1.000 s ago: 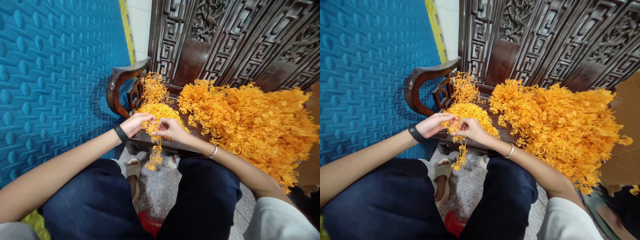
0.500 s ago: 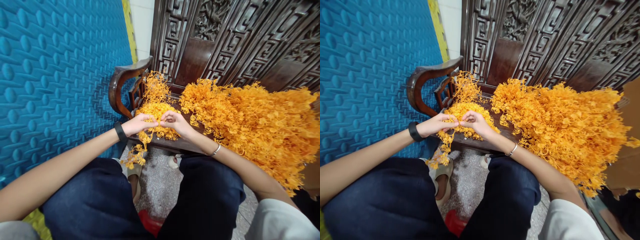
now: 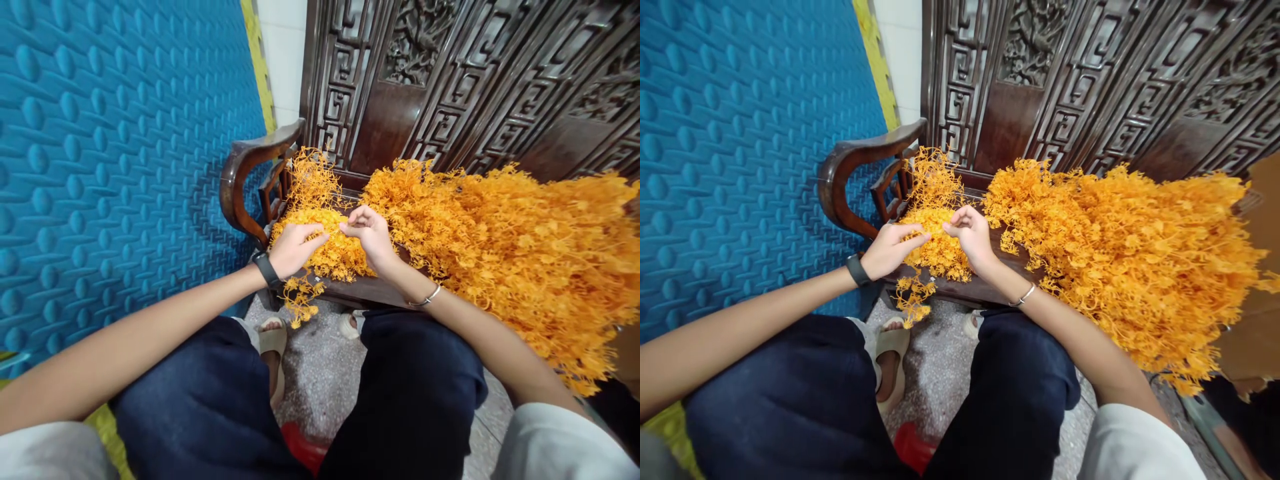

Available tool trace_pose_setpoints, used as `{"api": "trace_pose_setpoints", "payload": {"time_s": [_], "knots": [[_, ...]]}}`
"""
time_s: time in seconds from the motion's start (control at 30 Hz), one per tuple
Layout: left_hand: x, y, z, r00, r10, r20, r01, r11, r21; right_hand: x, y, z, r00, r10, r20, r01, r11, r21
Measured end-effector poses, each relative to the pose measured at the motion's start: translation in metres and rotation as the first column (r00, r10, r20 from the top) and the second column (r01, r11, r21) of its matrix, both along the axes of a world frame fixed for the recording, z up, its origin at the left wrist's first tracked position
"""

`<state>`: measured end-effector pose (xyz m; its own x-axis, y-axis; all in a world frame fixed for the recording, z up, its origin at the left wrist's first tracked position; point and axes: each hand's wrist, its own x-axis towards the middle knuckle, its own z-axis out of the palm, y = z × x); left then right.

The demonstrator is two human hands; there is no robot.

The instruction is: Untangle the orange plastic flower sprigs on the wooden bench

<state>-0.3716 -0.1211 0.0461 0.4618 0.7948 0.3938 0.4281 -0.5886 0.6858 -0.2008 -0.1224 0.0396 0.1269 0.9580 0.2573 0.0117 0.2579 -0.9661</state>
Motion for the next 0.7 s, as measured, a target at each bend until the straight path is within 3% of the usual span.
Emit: {"api": "trace_pose_setpoints", "payload": {"time_s": [0.2, 0.4, 0.53, 0.63, 0.7], "knots": [[0.011, 0.004, 0.008, 0.995, 0.043, -0.089, -0.030, 0.990, 0.137, 0.006, 0.016, 0.004, 0.996, -0.088, 0.004, 0.088, 0.996, 0.033], [0.024, 0.014, 0.015, 0.992, 0.095, 0.087, -0.102, 0.991, 0.090, -0.001, 0.042, 0.013, 0.978, -0.143, 0.151, 0.123, 0.984, 0.132], [0.030, 0.012, 0.021, 0.960, 0.154, 0.236, -0.159, 0.987, 0.004, -0.004, 0.075, 0.016, 0.932, -0.215, 0.293, 0.154, 0.964, 0.218], [0.024, -0.003, 0.037, 0.922, 0.168, 0.349, -0.193, 0.981, 0.038, 0.019, 0.102, 0.018, 0.868, -0.392, 0.305, 0.314, 0.909, 0.275], [0.017, -0.013, 0.049, 0.877, 0.193, 0.441, -0.253, 0.964, 0.080, 0.044, 0.112, 0.013, 0.829, -0.514, 0.221, 0.479, 0.856, 0.195]]}}
